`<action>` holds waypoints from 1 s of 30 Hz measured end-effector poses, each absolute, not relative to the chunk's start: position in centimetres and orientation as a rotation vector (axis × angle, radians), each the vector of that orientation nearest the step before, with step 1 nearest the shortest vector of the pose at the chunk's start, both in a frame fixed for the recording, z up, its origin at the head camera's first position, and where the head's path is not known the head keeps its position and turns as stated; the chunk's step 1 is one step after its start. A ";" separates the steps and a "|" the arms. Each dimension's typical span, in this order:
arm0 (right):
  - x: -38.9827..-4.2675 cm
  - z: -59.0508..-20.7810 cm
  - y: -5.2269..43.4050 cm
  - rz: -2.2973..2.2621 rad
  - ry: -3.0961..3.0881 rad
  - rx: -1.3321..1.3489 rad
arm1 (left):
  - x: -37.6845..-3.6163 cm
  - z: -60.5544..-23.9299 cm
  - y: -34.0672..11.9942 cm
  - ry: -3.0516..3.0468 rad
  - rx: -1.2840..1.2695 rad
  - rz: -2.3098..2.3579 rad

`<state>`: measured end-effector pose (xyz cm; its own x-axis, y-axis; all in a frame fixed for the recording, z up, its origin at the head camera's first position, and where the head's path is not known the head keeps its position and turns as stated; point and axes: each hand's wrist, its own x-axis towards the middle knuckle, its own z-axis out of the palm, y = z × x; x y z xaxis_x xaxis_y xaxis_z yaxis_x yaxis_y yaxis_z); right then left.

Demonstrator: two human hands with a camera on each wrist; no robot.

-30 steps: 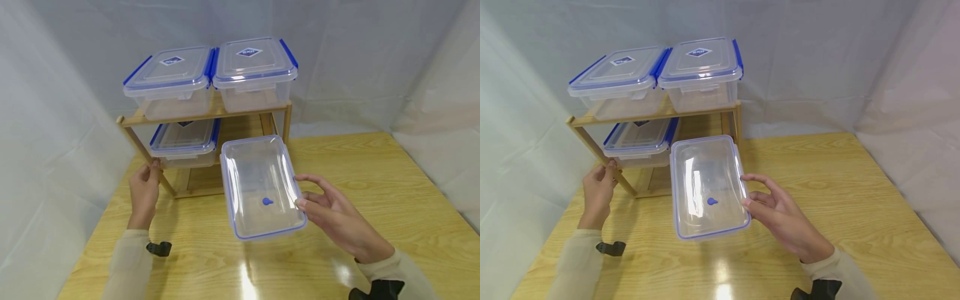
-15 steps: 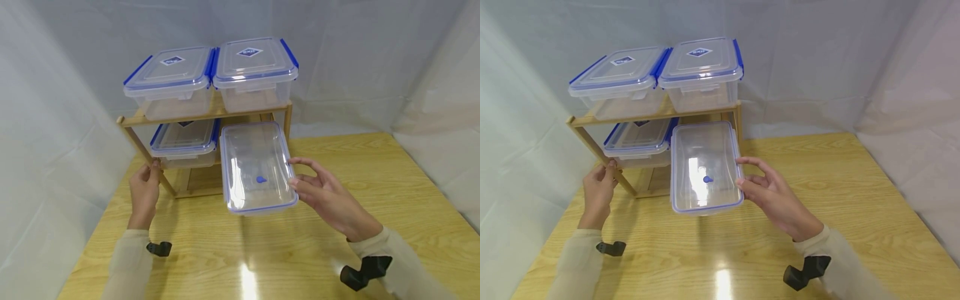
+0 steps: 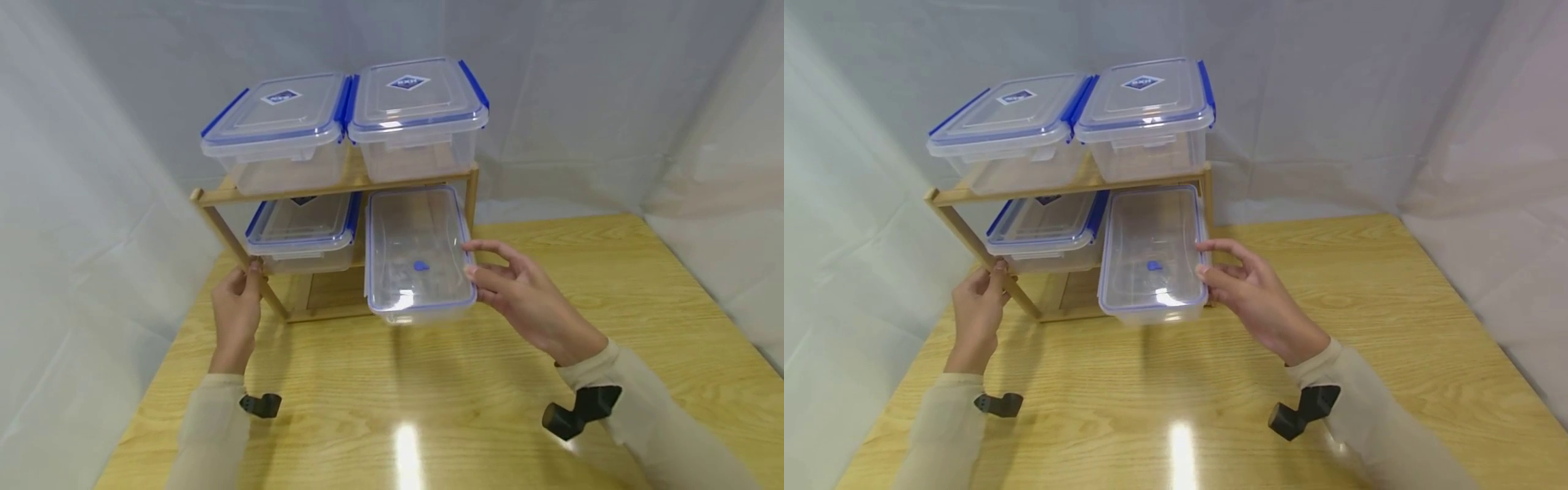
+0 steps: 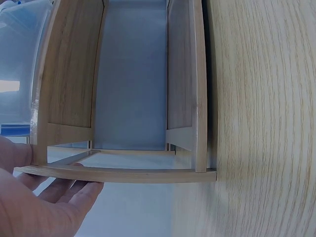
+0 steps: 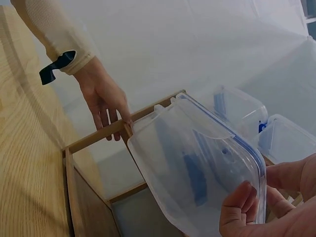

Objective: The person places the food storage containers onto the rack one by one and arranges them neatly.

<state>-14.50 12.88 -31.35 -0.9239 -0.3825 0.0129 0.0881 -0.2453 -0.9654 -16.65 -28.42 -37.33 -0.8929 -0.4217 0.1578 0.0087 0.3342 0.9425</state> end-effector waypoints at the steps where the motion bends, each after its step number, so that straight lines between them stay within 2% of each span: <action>1: -14.6 -31.3 12.8 -2.233 1.721 -0.344 | -16.7 -37.4 -28.4 -2.229 0.363 -1.579; 16: -16.1 -29.8 12.3 -2.136 1.880 -0.368 | -16.8 -37.4 -28.2 -2.190 0.369 -1.562; 30: -16.5 -30.2 11.7 -2.096 1.989 -0.450 | -16.7 -37.4 -28.2 -2.232 0.384 -1.546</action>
<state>-16.51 11.74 -30.18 -0.9297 -0.3613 0.0713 -0.0521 -0.0625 -0.9967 -16.69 -28.23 -37.36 -0.8837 -0.4381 0.1648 0.0002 0.3517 0.9361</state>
